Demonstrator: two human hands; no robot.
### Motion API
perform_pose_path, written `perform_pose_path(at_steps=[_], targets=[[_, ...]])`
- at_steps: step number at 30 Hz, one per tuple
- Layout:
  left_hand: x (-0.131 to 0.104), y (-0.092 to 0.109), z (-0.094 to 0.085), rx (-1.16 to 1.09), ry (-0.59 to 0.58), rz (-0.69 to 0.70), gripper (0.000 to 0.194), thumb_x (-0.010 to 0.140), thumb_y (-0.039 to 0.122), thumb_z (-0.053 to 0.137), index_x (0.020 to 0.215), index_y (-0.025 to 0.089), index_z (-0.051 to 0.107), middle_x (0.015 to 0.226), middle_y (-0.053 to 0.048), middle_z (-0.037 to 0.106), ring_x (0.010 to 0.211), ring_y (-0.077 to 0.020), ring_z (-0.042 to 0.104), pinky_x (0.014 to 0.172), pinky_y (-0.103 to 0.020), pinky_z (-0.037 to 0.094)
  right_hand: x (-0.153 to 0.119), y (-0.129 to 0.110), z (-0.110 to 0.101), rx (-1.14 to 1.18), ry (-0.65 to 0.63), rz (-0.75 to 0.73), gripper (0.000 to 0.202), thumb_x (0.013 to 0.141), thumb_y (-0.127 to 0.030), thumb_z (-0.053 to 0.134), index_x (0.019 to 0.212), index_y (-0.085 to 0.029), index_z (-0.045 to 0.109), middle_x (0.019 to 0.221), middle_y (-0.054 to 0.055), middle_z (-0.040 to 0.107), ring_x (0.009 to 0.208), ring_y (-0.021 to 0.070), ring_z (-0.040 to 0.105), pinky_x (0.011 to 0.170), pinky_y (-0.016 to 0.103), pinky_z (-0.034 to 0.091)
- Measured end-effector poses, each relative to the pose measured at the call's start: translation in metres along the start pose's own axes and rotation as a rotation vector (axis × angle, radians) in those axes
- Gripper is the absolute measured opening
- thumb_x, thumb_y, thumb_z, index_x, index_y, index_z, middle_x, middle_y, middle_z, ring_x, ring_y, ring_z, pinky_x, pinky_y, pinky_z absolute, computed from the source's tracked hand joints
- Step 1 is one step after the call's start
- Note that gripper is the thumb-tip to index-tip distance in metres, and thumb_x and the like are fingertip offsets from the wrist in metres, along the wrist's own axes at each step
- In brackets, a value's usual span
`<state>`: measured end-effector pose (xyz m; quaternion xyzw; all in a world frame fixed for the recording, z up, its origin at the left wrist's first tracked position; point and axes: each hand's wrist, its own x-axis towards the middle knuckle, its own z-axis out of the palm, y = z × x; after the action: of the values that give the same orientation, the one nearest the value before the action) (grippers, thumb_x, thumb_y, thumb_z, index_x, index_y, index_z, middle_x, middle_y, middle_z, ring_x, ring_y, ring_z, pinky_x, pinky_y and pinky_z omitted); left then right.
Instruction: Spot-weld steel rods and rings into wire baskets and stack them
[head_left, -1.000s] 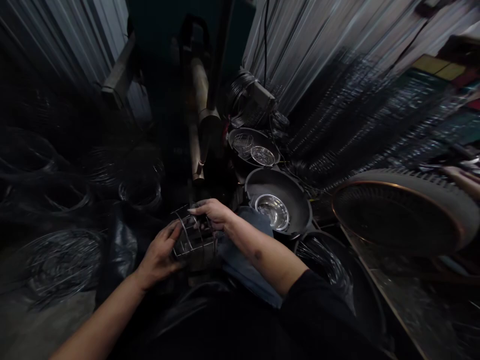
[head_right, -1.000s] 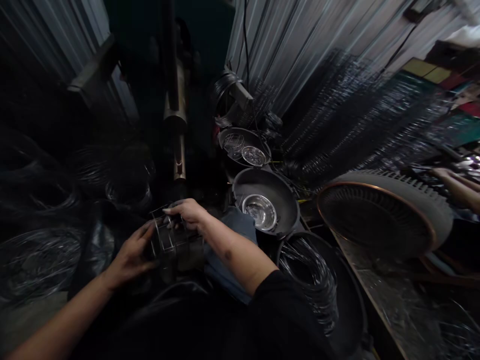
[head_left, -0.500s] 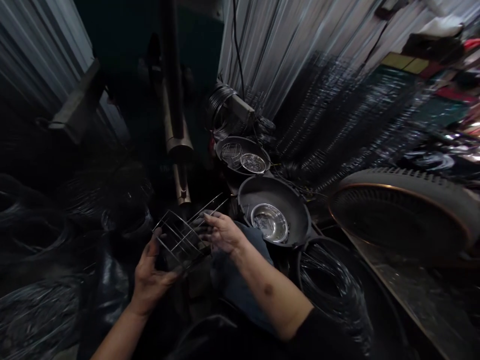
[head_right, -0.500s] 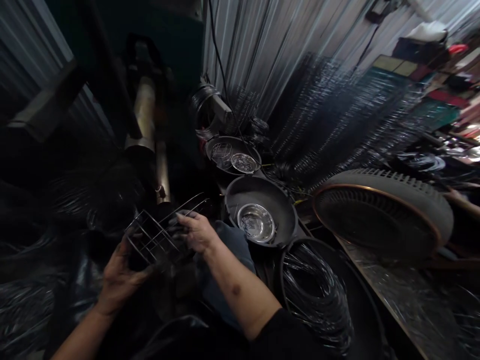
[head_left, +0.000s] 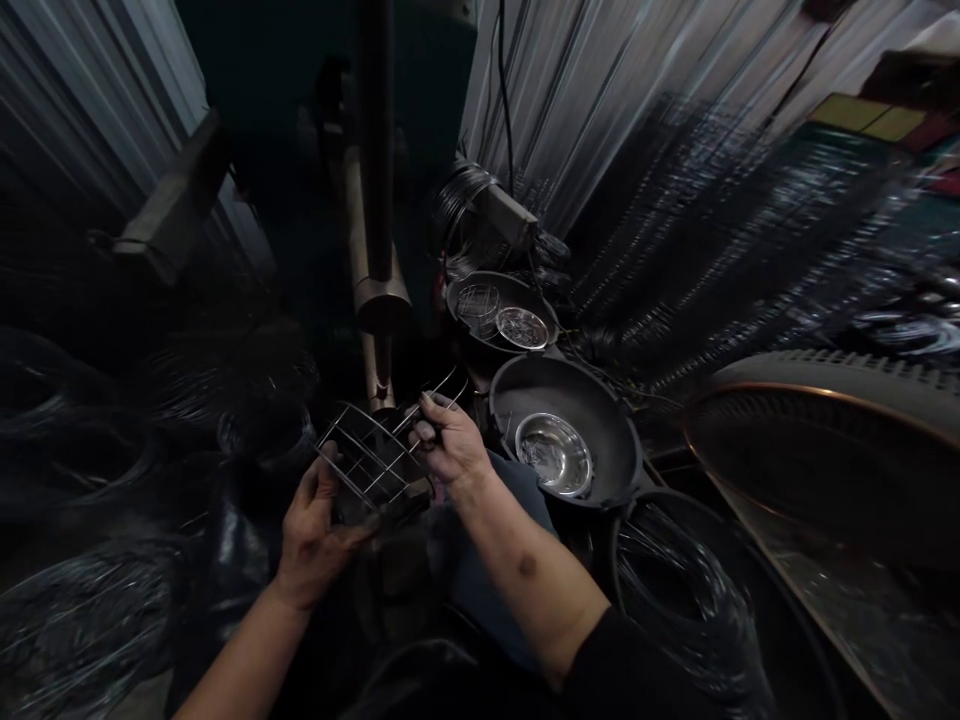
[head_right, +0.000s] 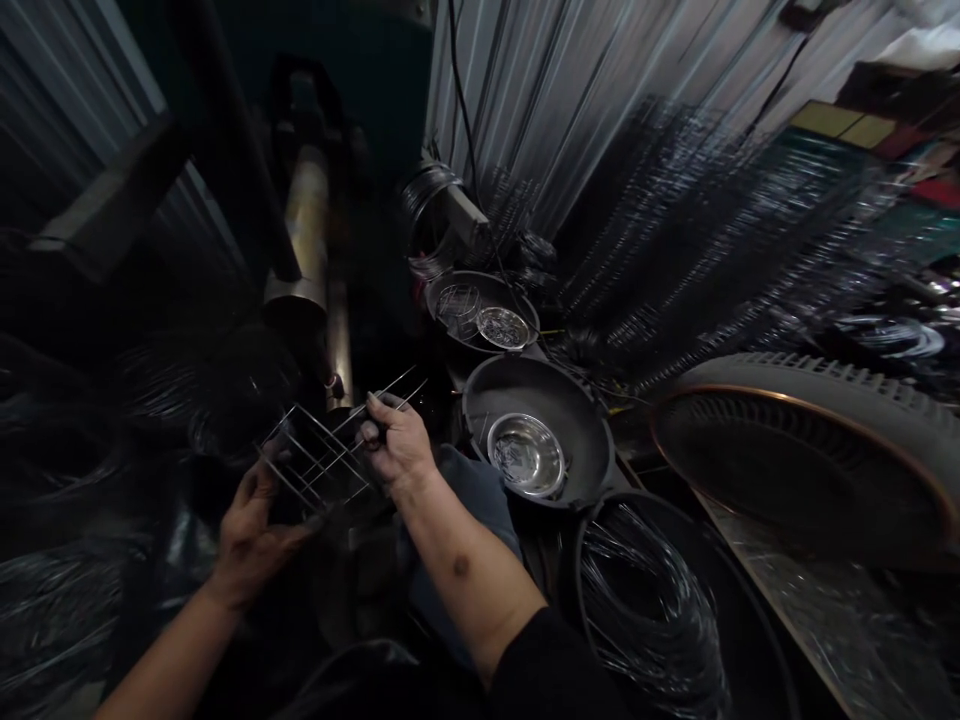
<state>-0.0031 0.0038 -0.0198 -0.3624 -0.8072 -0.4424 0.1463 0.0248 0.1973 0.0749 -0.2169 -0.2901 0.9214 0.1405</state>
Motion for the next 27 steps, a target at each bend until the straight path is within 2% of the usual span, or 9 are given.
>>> perform_pose_path(at_steps=[7, 11, 18, 27], targets=[[0.014, 0.004, -0.002, 0.056, 0.008, -0.018, 0.095, 0.072, 0.051, 0.069, 0.149, 0.024, 0.02, 0.134, -0.014, 0.049, 0.11, -0.0306, 0.059, 0.091, -0.045, 0.053, 0.008, 0.01, 0.005, -0.041, 0.021, -0.063, 0.026, 0.064, -0.02, 0.076, 0.069, -0.018, 0.05, 0.049, -0.009, 0.051, 0.032, 0.0028, 0.031, 0.035, 0.017, 0.03], [0.021, 0.005, -0.002, 0.06, 0.023, 0.014, 0.098, 0.072, 0.056, 0.067, 0.15, 0.023, 0.017, 0.13, -0.014, 0.051, 0.111, -0.0294, 0.058, 0.091, -0.042, 0.053, 0.014, 0.011, 0.008, -0.085, 0.03, -0.08, 0.028, 0.068, -0.024, 0.075, 0.067, -0.019, 0.047, 0.043, -0.012, 0.041, 0.032, 0.0031, 0.028, 0.036, 0.018, 0.032], [0.037, 0.001, -0.001, 0.057, 0.036, 0.007, 0.1, 0.07, 0.053, 0.071, 0.15, 0.022, 0.019, 0.128, -0.014, 0.051, 0.108, -0.0279, 0.06, 0.091, -0.04, 0.052, 0.027, 0.007, 0.016, -0.136, 0.038, -0.093, 0.025, 0.073, -0.024, 0.072, 0.071, -0.019, 0.048, 0.053, -0.009, 0.05, 0.034, 0.0016, 0.029, 0.037, 0.017, 0.03], [0.052, -0.006, 0.003, 0.012, 0.047, 0.01, 0.095, 0.07, 0.05, 0.071, 0.148, 0.019, 0.026, 0.126, -0.015, 0.053, 0.11, -0.0274, 0.059, 0.094, -0.04, 0.05, 0.035, -0.004, 0.029, -0.189, 0.017, -0.118, 0.022, 0.079, -0.022, 0.064, 0.064, -0.018, 0.048, 0.043, -0.009, 0.042, 0.032, 0.0034, 0.027, 0.034, 0.016, 0.028]])
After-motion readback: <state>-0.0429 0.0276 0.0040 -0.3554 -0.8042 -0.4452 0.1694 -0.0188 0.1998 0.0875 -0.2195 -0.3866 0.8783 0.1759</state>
